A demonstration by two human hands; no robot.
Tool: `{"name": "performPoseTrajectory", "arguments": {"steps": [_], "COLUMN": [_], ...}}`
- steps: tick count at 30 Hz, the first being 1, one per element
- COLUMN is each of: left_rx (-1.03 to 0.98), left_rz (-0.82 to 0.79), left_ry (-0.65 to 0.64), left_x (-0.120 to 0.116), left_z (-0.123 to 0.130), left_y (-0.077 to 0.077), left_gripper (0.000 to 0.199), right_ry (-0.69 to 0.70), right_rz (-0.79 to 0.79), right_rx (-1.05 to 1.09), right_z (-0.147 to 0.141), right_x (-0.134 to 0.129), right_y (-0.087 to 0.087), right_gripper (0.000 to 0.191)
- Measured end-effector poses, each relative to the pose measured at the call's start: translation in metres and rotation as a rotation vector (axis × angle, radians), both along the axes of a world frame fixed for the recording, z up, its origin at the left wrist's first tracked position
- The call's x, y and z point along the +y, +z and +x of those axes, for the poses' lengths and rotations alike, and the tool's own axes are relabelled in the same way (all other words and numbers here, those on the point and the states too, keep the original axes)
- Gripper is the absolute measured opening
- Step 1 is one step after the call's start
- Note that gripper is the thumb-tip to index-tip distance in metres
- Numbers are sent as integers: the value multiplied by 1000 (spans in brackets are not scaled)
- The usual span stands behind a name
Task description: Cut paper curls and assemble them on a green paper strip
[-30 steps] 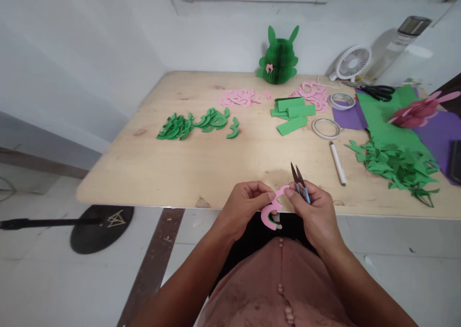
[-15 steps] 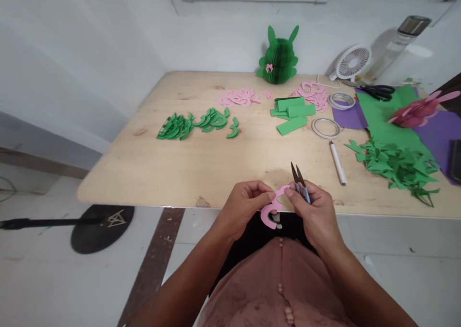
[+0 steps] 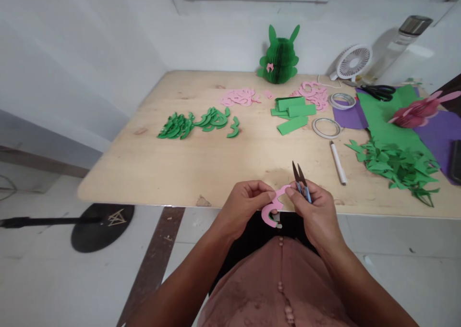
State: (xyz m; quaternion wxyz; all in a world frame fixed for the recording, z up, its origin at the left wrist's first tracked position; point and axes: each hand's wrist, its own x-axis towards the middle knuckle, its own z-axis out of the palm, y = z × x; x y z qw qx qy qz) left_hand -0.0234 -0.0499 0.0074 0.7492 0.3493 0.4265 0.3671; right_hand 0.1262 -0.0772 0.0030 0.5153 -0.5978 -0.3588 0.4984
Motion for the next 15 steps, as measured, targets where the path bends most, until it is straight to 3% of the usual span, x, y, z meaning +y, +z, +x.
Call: {"name": "performPoseTrajectory", "arguments": {"steps": [15], "left_rx": [12], "left_rz": [-3], "left_ry": [-3], "left_x": [0], "left_z": [-2], "left_y": [2], "left_gripper": [17], "right_ry": [-8], "right_rz": [-4], "right_rx": [44], "right_z": [-1], "right_x": [1], "right_y": [1], "right_gripper": [16]}}
